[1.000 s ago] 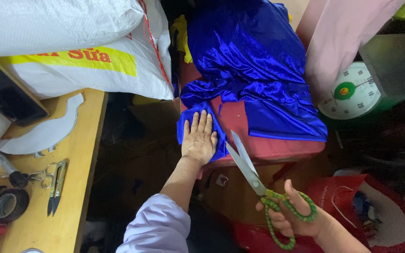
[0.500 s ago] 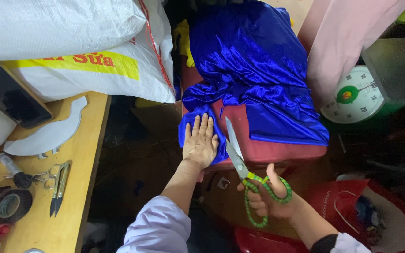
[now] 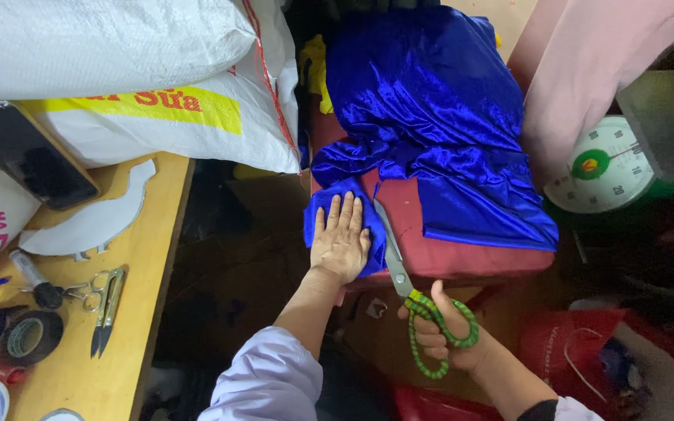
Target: The person uses shears to cut out a smaller piece of blue velvet fabric from a larger sheet on a stool, then holds the cut piece near a sewing machine and begins to thread the machine.
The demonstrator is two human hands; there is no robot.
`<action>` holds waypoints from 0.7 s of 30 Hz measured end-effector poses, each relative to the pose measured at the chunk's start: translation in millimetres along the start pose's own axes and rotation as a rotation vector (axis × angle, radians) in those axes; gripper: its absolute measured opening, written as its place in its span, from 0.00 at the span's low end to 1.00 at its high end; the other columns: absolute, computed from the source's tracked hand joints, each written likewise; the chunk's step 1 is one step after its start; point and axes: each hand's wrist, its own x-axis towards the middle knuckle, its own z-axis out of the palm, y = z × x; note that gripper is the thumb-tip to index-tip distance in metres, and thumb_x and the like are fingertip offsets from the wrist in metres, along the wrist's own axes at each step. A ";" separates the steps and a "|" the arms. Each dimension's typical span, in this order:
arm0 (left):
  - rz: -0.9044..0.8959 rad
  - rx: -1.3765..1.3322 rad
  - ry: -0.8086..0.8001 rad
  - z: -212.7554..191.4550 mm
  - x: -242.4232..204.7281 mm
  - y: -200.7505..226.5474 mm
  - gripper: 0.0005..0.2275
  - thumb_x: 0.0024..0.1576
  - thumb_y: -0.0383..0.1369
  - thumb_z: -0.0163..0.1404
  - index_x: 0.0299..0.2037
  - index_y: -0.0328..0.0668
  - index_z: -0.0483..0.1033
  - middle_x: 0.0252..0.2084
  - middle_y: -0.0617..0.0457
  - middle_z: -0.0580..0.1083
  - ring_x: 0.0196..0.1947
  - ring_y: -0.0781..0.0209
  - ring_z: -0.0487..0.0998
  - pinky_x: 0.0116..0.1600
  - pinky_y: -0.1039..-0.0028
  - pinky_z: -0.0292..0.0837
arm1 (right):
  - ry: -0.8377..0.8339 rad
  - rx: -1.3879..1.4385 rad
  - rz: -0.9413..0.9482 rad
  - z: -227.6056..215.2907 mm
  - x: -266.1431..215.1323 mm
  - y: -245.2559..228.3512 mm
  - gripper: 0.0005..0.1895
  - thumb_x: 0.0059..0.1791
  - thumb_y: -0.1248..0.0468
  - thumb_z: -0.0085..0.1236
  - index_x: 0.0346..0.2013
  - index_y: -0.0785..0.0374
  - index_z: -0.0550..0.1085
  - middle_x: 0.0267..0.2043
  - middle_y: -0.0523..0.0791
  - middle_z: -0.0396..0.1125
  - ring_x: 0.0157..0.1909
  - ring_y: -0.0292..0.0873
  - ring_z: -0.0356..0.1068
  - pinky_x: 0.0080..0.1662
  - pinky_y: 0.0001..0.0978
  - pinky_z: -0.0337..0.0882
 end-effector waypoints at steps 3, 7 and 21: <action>0.009 -0.009 0.041 7.4 1.7 -1.9 0.30 0.65 0.45 0.22 0.77 0.44 0.37 0.81 0.51 0.37 0.79 0.49 0.33 0.77 0.49 0.27 | 0.010 -0.031 0.002 3.9 -1.0 -4.6 0.50 0.50 0.26 0.29 0.48 0.73 0.71 0.15 0.37 0.44 0.13 0.30 0.40 0.13 0.24 0.42; 0.014 -0.003 0.052 7.3 1.8 -1.9 0.30 0.65 0.45 0.22 0.77 0.44 0.38 0.81 0.52 0.38 0.79 0.49 0.34 0.77 0.49 0.27 | -0.085 0.024 0.053 -1.5 7.5 -15.1 0.58 0.45 0.18 0.24 0.52 0.71 0.71 0.17 0.39 0.48 0.14 0.34 0.46 0.16 0.26 0.46; 0.019 -0.012 0.062 9.3 1.2 -2.3 0.30 0.65 0.44 0.23 0.77 0.44 0.38 0.81 0.51 0.38 0.79 0.49 0.33 0.76 0.49 0.27 | 0.017 -0.141 -0.055 26.3 29.5 -35.6 0.49 0.48 0.25 0.33 0.48 0.69 0.73 0.16 0.37 0.47 0.14 0.30 0.40 0.17 0.24 0.40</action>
